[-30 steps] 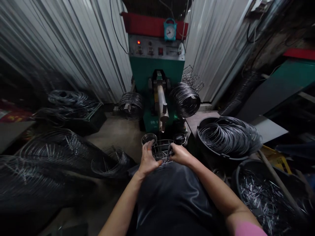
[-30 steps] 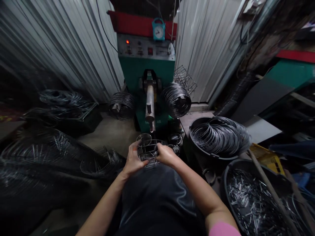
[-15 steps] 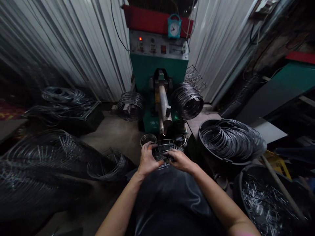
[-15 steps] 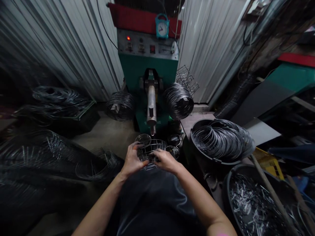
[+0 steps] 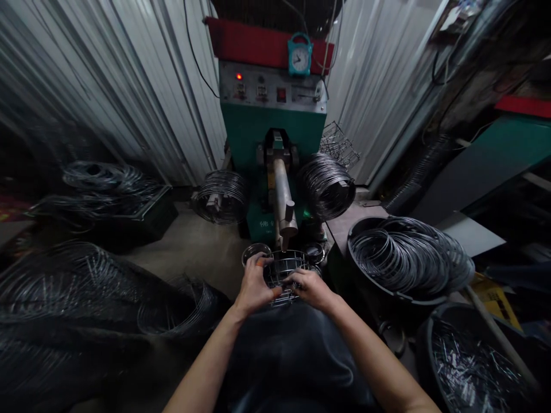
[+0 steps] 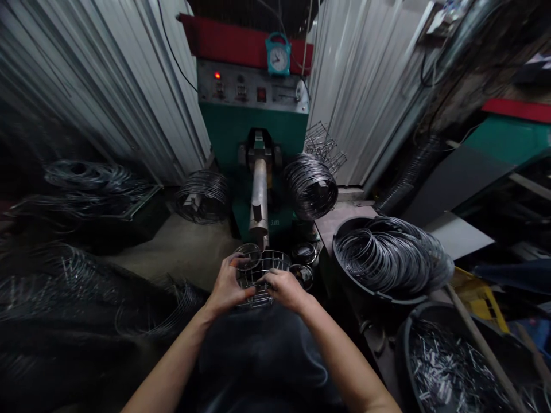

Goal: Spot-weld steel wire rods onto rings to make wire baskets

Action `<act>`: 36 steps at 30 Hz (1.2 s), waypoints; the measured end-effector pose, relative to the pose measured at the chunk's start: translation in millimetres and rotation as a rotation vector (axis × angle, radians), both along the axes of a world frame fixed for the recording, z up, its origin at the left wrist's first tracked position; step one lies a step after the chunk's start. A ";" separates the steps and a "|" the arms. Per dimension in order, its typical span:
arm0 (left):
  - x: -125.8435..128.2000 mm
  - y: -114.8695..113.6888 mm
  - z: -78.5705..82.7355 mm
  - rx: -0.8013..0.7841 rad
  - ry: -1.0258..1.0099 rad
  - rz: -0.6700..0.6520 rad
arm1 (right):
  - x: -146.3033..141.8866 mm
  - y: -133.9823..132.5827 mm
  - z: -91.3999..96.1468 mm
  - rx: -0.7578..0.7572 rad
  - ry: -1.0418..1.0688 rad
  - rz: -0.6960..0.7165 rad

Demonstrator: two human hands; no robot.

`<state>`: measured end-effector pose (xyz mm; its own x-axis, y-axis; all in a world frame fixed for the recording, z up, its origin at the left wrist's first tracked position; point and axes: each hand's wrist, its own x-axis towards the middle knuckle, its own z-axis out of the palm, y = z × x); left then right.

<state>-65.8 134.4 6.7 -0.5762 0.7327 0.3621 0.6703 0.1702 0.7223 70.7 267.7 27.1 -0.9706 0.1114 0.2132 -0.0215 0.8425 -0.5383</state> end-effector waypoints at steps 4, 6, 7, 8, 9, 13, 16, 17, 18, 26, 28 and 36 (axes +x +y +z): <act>-10.4 8.6 4.5 -0.006 -0.019 0.003 | -11.1 7.5 6.1 0.055 -0.006 -0.004; -15.0 12.6 7.2 -0.023 -0.029 0.007 | -16.1 10.4 8.6 0.048 0.002 0.001; -16.4 14.0 8.4 -0.032 -0.033 0.007 | -17.7 11.2 9.3 0.041 0.011 0.000; -17.1 15.1 9.5 -0.041 -0.036 0.005 | -18.7 11.5 9.6 0.036 0.022 -0.003; -17.1 15.9 10.3 -0.049 -0.036 0.005 | -19.0 11.4 9.5 0.033 0.030 -0.009; -15.1 16.9 11.1 -0.059 -0.007 0.051 | -17.2 8.9 7.6 0.038 0.034 -0.062; -16.0 16.9 10.0 -0.052 -0.014 0.048 | -16.7 7.1 6.9 0.051 0.022 -0.078; -16.5 16.8 9.8 -0.049 -0.018 0.035 | -16.6 6.7 6.6 0.054 0.022 -0.075; -16.7 16.6 9.7 -0.045 -0.018 0.024 | -16.4 6.3 6.1 0.056 0.025 -0.072; -14.2 22.2 16.0 -0.078 0.049 0.074 | -19.2 10.6 3.5 0.084 -0.004 -0.118; -18.9 27.4 16.9 -0.112 -0.005 0.088 | -26.0 13.2 7.1 0.072 -0.006 -0.155; -28.0 35.2 14.5 -0.135 -0.001 0.129 | -2.0 7.6 -6.5 -0.374 0.289 -0.504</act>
<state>-93.8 169.6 21.2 -0.6685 0.6950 0.2647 0.6363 0.3502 0.6874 68.7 275.4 20.5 -0.6912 0.6502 0.3153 0.1370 0.5463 -0.8263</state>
